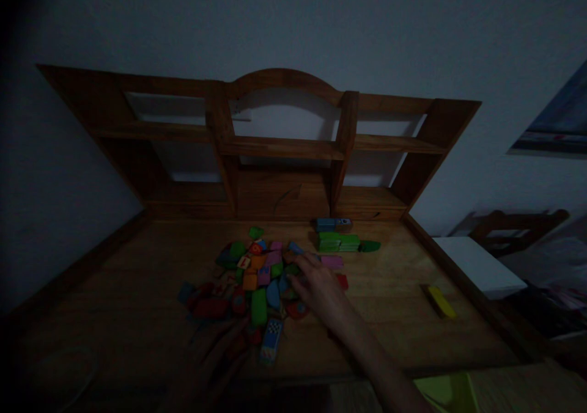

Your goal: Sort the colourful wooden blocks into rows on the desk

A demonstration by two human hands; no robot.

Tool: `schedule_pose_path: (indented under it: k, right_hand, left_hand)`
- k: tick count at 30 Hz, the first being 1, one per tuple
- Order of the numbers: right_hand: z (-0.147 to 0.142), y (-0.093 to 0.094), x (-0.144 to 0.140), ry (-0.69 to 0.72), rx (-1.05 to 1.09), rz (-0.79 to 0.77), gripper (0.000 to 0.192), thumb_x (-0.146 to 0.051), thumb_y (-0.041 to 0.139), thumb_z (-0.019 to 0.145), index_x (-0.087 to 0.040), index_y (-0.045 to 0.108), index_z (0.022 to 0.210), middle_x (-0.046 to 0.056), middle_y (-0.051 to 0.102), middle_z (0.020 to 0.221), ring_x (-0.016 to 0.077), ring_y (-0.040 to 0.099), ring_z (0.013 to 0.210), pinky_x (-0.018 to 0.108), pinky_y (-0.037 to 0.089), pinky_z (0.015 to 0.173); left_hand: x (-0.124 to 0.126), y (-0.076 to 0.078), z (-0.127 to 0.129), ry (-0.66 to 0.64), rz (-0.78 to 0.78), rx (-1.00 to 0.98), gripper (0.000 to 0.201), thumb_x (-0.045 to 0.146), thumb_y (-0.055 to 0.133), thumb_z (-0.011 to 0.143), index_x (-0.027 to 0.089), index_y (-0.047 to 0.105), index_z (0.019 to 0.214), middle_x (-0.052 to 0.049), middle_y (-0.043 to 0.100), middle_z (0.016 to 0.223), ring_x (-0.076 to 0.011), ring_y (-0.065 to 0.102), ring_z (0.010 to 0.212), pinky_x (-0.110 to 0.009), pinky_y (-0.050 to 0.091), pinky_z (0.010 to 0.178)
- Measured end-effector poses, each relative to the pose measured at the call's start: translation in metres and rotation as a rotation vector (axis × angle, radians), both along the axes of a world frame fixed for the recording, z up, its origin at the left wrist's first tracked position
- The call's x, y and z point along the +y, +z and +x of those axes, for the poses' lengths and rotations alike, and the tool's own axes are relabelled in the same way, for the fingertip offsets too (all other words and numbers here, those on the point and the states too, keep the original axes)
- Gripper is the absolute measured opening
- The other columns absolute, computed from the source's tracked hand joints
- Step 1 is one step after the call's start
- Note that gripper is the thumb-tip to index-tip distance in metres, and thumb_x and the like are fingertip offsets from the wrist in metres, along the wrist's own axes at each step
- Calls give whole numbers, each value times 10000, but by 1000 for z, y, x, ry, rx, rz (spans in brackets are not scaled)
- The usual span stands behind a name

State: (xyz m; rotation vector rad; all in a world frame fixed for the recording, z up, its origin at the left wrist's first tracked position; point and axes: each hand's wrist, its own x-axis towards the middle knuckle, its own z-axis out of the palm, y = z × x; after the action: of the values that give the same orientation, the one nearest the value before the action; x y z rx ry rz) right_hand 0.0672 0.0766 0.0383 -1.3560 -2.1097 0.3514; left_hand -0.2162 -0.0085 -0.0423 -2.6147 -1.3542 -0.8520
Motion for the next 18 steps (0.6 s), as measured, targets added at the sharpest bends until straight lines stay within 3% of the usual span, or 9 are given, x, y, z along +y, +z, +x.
schedule_pose_path:
  k: [4,10,18]
  right_hand:
    - [-30,2,21,141,-76,18,421,-193,624,955,-215,589,1374,97,624,1372,234,569,1288,384,450,1108]
    - [-35,-5,58,207,-165,24,551,-87,629,916,-211,543,1446,105,618,1404,236,580,1278,378,462,1085]
    - [-12,3,39,108,-176,59,351,-178,567,978,-207,626,1323,112,645,1264,262,579,1216,424,473,1061]
  left_hand:
    - [-2,-3,-1,56,-8,-38,524,327,507,970,342,439,1490,-46,701,1233,-219,680,1093,-361,606,903]
    - [-4,-19,-5,61,-67,-92,562,386,550,964,352,408,1507,-56,656,1321,-220,654,1173,-364,597,959]
    - [-3,-26,-7,24,-88,-65,586,402,513,984,344,342,1541,-54,659,1315,-211,651,1175,-364,602,953]
